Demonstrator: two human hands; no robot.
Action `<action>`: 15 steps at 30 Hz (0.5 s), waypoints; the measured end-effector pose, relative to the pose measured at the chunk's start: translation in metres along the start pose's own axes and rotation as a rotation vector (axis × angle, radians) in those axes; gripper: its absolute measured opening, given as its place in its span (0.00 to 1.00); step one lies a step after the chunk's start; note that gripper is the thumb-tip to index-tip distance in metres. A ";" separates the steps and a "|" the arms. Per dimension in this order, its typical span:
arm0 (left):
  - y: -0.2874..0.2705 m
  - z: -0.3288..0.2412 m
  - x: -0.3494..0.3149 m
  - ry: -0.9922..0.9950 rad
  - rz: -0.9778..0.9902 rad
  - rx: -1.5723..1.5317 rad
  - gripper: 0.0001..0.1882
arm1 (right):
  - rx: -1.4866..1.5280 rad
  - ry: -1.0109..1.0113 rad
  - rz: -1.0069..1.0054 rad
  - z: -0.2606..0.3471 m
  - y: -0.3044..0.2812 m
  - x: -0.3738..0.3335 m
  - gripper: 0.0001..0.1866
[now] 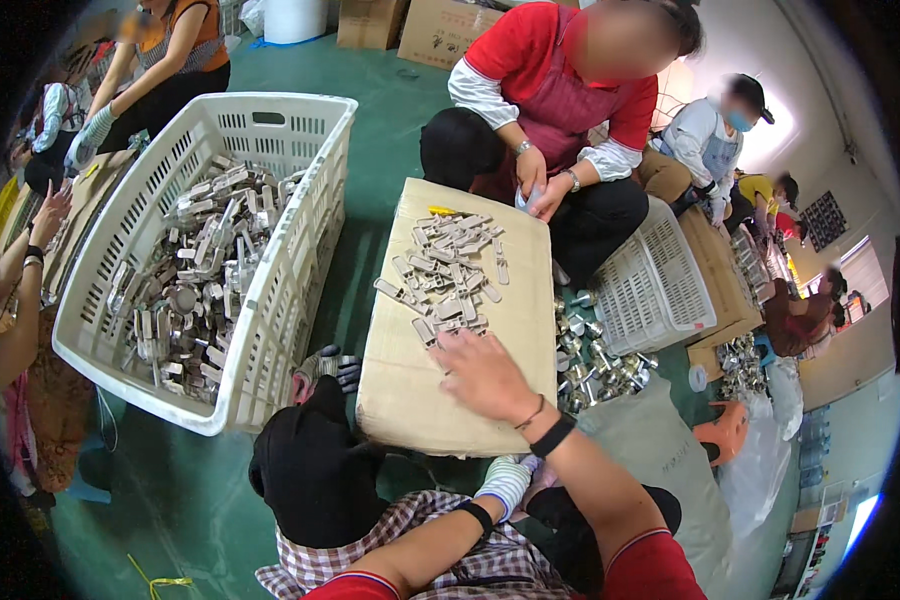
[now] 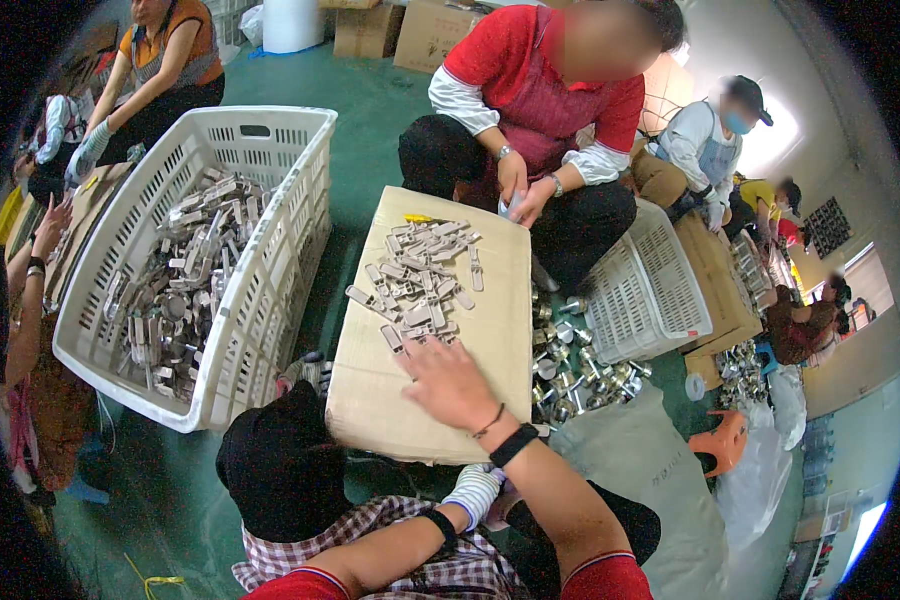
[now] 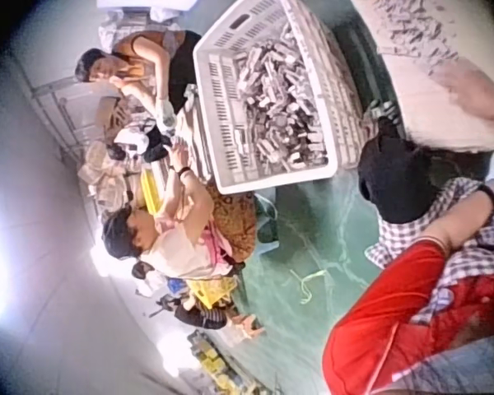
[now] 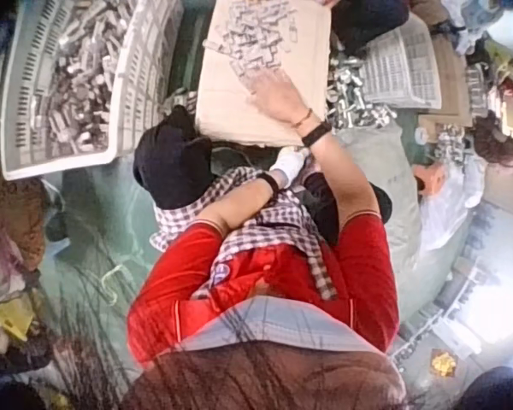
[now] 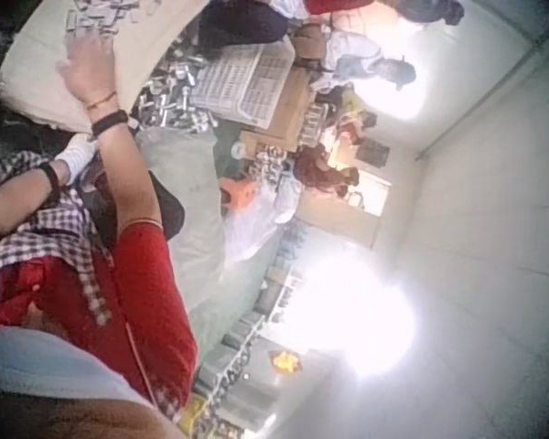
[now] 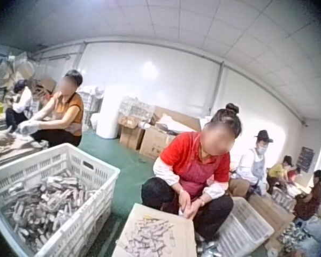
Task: The recorder is assembling small metal hinges by placing components together on a flat cardboard surface in a factory environment.
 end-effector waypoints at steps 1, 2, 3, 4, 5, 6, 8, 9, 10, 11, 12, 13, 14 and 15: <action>0.002 -0.003 -0.001 0.041 -0.006 -0.006 0.18 | 0.111 0.042 -0.047 -0.013 -0.007 0.000 0.25; 0.003 -0.006 -0.001 0.080 -0.014 -0.013 0.18 | 0.130 0.189 -0.077 -0.031 -0.009 -0.001 0.22; 0.002 -0.014 -0.003 0.123 -0.027 -0.013 0.18 | 0.153 0.331 -0.112 -0.045 -0.013 -0.002 0.19; 0.002 -0.020 -0.005 0.126 -0.070 -0.065 0.16 | 0.176 0.474 -0.148 -0.058 -0.014 -0.005 0.16; 0.003 -0.024 -0.009 0.131 -0.063 -0.070 0.16 | 0.174 0.488 -0.168 -0.065 -0.008 -0.005 0.14; 0.002 -0.031 -0.014 0.136 -0.055 -0.070 0.17 | 0.173 0.503 -0.192 -0.066 -0.001 -0.003 0.13; 0.004 -0.022 -0.007 0.082 -0.038 0.021 0.16 | 0.179 0.554 -0.189 -0.075 0.009 -0.005 0.11; 0.004 -0.021 -0.006 0.103 -0.045 0.031 0.16 | 0.193 0.584 -0.156 -0.073 0.012 -0.005 0.11; 0.004 -0.021 -0.005 0.125 -0.049 0.041 0.15 | 0.206 0.614 -0.124 -0.072 0.015 -0.005 0.11; 0.005 -0.021 -0.004 0.147 -0.051 0.051 0.15 | 0.211 0.636 -0.064 -0.071 0.017 -0.009 0.11; 0.002 0.001 0.007 0.134 -0.059 0.006 0.14 | 0.218 0.640 0.002 -0.063 0.021 -0.011 0.11; 0.001 0.004 0.010 0.140 -0.063 -0.001 0.14 | 0.214 0.656 0.070 -0.059 0.019 -0.015 0.10; -0.002 0.007 0.012 0.146 -0.068 -0.009 0.14 | 0.219 0.655 0.096 -0.055 0.015 -0.017 0.10; -0.001 0.008 0.011 0.151 -0.066 -0.017 0.14 | 0.220 0.662 0.120 -0.049 0.006 -0.021 0.09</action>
Point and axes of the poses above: each hand's wrist, its own x-axis towards the middle knuckle, its own y-axis out of the palm, z = x × y, the point moved 6 cm from there along x, towards the middle knuckle, and after that the axes turned 10 degrees about y, right-handed, at the moved point
